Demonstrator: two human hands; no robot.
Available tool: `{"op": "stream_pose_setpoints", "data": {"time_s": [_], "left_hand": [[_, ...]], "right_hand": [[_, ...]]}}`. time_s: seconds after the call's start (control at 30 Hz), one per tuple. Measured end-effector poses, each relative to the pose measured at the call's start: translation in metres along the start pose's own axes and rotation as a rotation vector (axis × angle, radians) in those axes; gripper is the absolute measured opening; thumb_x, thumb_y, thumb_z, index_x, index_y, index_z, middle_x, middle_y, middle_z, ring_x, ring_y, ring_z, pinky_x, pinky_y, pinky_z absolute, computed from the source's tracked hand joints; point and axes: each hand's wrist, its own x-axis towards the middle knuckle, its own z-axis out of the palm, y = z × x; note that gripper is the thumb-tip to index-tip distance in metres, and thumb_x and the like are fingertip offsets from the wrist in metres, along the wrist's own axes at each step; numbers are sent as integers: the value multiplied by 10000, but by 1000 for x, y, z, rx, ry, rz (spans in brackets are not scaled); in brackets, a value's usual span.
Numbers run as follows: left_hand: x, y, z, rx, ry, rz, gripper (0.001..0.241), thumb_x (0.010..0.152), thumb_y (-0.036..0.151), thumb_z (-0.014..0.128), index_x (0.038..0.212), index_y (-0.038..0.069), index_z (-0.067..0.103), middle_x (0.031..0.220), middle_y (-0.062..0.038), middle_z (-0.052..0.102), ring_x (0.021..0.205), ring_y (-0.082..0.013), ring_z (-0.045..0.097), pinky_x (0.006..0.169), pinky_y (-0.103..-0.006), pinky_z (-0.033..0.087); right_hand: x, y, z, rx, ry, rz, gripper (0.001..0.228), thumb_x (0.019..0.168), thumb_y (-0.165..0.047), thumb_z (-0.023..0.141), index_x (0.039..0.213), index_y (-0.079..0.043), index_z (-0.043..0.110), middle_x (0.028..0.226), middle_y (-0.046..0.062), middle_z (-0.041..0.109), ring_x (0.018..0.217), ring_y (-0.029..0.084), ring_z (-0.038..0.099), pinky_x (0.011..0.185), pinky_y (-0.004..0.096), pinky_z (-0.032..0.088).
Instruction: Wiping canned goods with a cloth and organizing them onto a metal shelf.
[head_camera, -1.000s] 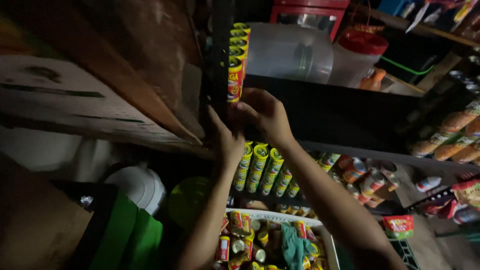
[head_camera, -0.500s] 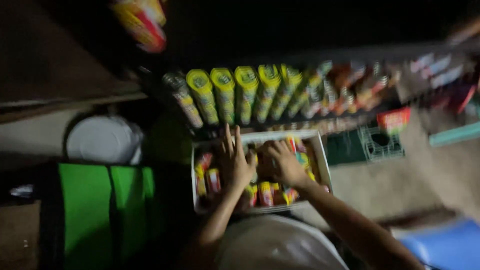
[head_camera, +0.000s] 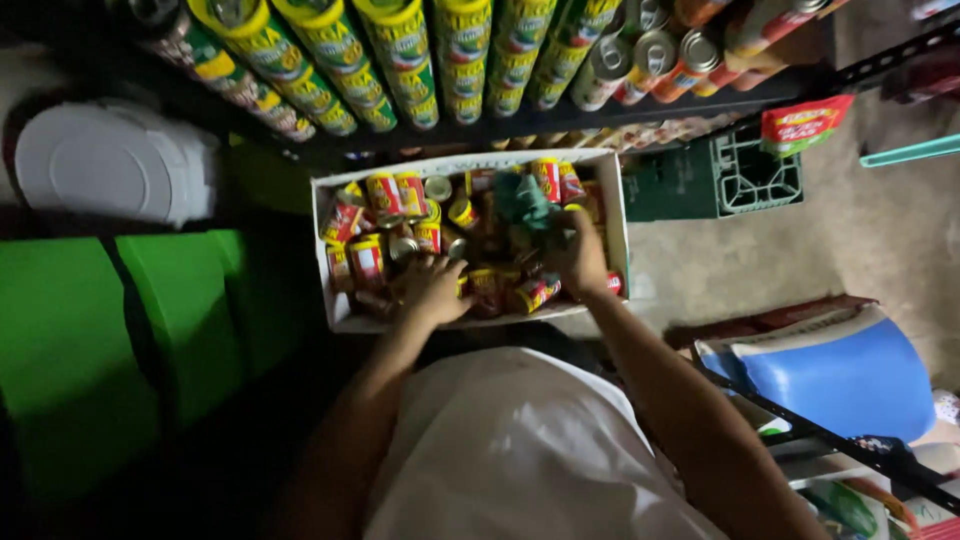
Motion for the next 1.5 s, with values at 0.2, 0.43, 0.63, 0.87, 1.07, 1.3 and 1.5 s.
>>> {"op": "stream_pose_setpoints", "data": {"time_s": [0.2,0.43,0.63,0.87,1.07,1.3,1.5], "left_hand": [[-11,-21,-22,-64,0,-6,946,524,331,973,1357,490,555,1442,-25,594,1399,-241,510,1180,-485,317],[-74,11,-91,-1064,221,217,807,650,183,943,1389,112,628,1264,-270,627,1226,-410,575,1100,-514,401],[-75,75,-125,-1653,189,272,789,863,187,827,1501,69,378,1387,-277,564,1346,-412,504,1169,-547,302],[-29,120,-96,-1993,186,144,288,941,131,745,1211,98,652,1178,-100,619,1157,-230,543,1124,-472,351],[13,128,-91,-2078,173,-49,242,971,304,671,1140,132,672,1061,-68,642,1011,-209,586,976,-391,435],[4,132,-107,-2154,70,-241,318,938,506,653,1046,211,698,950,-6,687,879,-171,661,807,-353,536],[3,134,-120,-2117,26,-270,421,961,544,595,1142,172,674,1057,-77,704,964,-246,683,838,-420,558]], "right_hand": [[-1,-1,-44,737,173,284,421,816,-1,546,1217,-61,658,869,32,532,720,146,576,585,333,482],[-23,-44,-83,1230,215,732,181,702,-118,569,846,-48,652,788,76,646,731,259,650,703,367,512],[-14,-93,-69,1240,126,667,336,707,-232,657,998,-69,694,847,64,648,724,212,640,623,364,563],[-24,-147,-37,218,-195,-452,424,805,-41,770,1198,-95,621,1261,131,486,1188,378,499,1063,514,411],[-14,-149,-42,-39,-78,-884,296,809,-155,833,1012,-75,633,1118,158,553,1057,404,528,974,510,383],[-17,-155,-27,169,210,-697,304,928,-182,834,1021,-13,600,1067,170,448,1027,396,546,942,492,436],[-25,-169,-41,88,48,-691,313,868,-274,889,920,-37,691,976,185,520,874,426,608,791,509,469]]}}
